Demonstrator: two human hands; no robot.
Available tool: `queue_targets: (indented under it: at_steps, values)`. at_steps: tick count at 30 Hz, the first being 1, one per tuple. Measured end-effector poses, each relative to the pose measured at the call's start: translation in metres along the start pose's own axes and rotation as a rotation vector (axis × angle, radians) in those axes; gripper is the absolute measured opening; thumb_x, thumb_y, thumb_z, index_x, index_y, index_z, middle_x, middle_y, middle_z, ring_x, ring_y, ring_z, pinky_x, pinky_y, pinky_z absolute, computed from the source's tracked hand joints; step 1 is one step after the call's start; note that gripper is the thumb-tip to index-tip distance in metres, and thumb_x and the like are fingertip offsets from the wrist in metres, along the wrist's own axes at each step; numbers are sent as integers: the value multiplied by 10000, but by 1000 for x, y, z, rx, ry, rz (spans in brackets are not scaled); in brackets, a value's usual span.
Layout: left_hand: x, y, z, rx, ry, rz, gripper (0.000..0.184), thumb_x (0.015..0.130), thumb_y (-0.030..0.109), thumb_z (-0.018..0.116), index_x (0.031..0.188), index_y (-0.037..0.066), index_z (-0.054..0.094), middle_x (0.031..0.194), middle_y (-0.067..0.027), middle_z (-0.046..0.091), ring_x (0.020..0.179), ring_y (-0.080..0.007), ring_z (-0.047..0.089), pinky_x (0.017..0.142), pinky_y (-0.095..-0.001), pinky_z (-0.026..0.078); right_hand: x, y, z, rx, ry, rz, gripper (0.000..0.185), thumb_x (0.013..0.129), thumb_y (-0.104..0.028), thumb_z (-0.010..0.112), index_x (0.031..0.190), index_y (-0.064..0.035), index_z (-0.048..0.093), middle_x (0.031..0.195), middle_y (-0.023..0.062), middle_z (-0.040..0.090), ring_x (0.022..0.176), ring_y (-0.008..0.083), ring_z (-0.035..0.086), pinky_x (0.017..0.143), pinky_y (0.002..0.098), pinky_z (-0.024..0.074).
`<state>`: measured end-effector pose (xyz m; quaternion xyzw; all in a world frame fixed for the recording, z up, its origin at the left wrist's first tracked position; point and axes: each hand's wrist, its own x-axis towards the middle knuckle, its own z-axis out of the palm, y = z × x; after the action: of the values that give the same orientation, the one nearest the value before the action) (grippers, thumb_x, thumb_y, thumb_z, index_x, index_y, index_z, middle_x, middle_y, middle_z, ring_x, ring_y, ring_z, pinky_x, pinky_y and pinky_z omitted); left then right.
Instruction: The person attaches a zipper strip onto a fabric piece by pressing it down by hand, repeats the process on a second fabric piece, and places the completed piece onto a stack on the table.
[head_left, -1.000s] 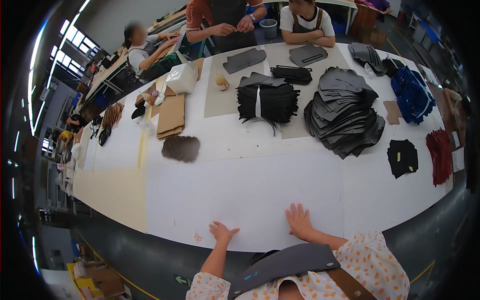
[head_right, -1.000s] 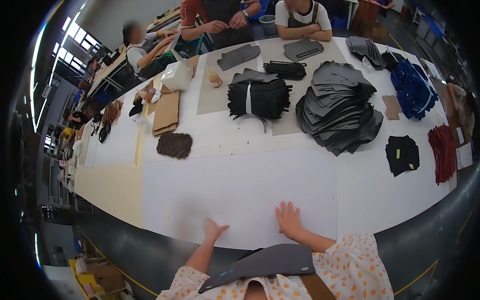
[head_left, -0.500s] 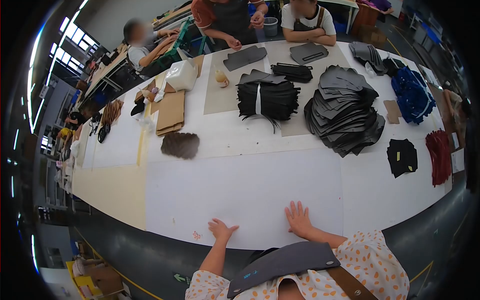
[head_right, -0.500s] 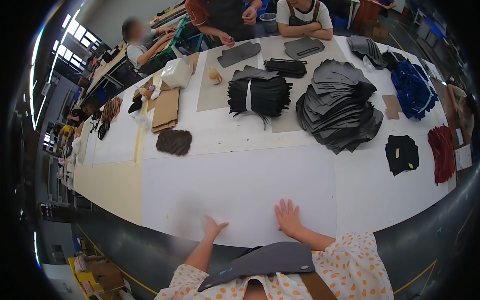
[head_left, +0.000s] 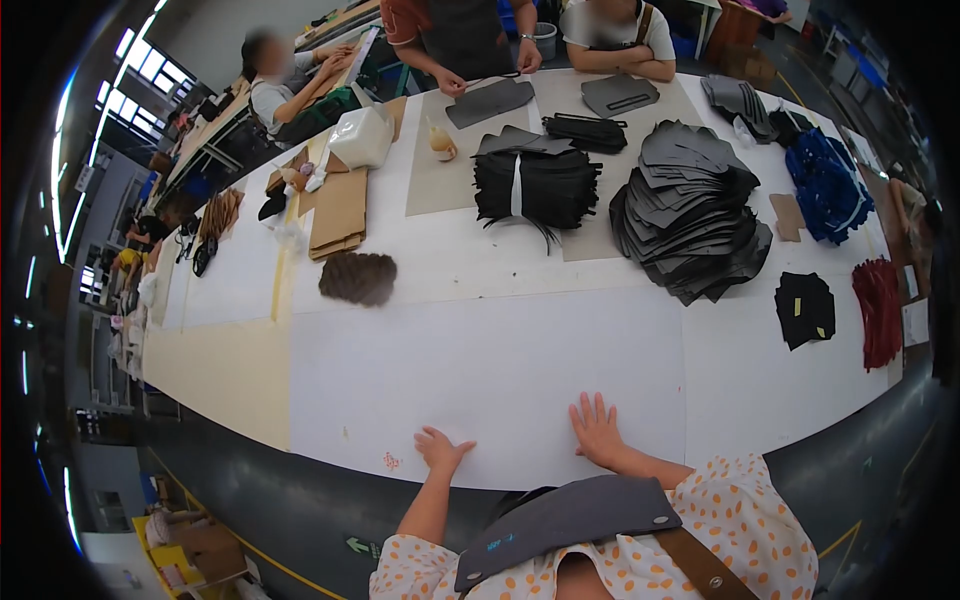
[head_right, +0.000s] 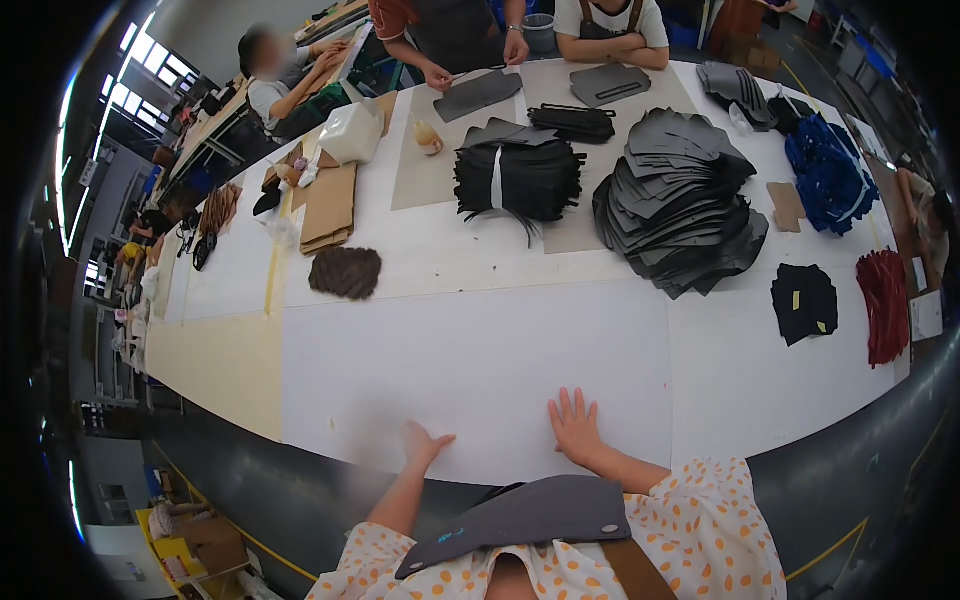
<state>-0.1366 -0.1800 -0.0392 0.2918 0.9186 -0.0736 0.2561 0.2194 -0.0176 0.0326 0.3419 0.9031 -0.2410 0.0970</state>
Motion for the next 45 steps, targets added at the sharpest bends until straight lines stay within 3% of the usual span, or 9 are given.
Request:
queue_targets:
  at_steps: [15, 30, 42, 45]
  values:
    - [-2, -1, 4, 8, 35, 8, 1389, 622, 638, 875, 1529, -121, 148, 1531, -435, 199, 1399, -590, 279, 1139, -564, 348, 1, 1, -2, 16, -69, 17, 1055, 746, -315, 851, 1559, -5, 254, 1624, 331, 82, 1469, 592, 109, 1052, 801, 230]
    - [-11, 8, -8, 60, 23, -23, 1400, 617, 668, 862, 1533, -117, 150, 1537, -422, 204, 1419, -555, 274, 1143, -528, 358, 2, -1, -8, 3, -126, 23, 1036, 795, -327, 819, 1571, 2, 216, 1622, 349, 36, 1472, 604, 56, 1075, 787, 207]
    - [-17, 13, -17, 41, 15, -34, 1394, 623, 658, 865, 1536, -112, 144, 1543, -420, 194, 1429, -553, 260, 1155, -531, 342, 0, 1, -1, 44, -30, -4, 1063, 733, -281, 855, 1558, 3, 248, 1621, 340, 76, 1465, 604, 101, 1038, 813, 229]
    - [-18, 15, -21, 64, -3, -40, 1393, 623, 656, 866, 1536, -110, 145, 1543, -420, 199, 1422, -558, 270, 1157, -535, 337, 0, -2, -10, 22, -97, 4, 1044, 777, -305, 834, 1563, 17, 228, 1614, 365, 45, 1464, 615, 72, 1063, 792, 213]
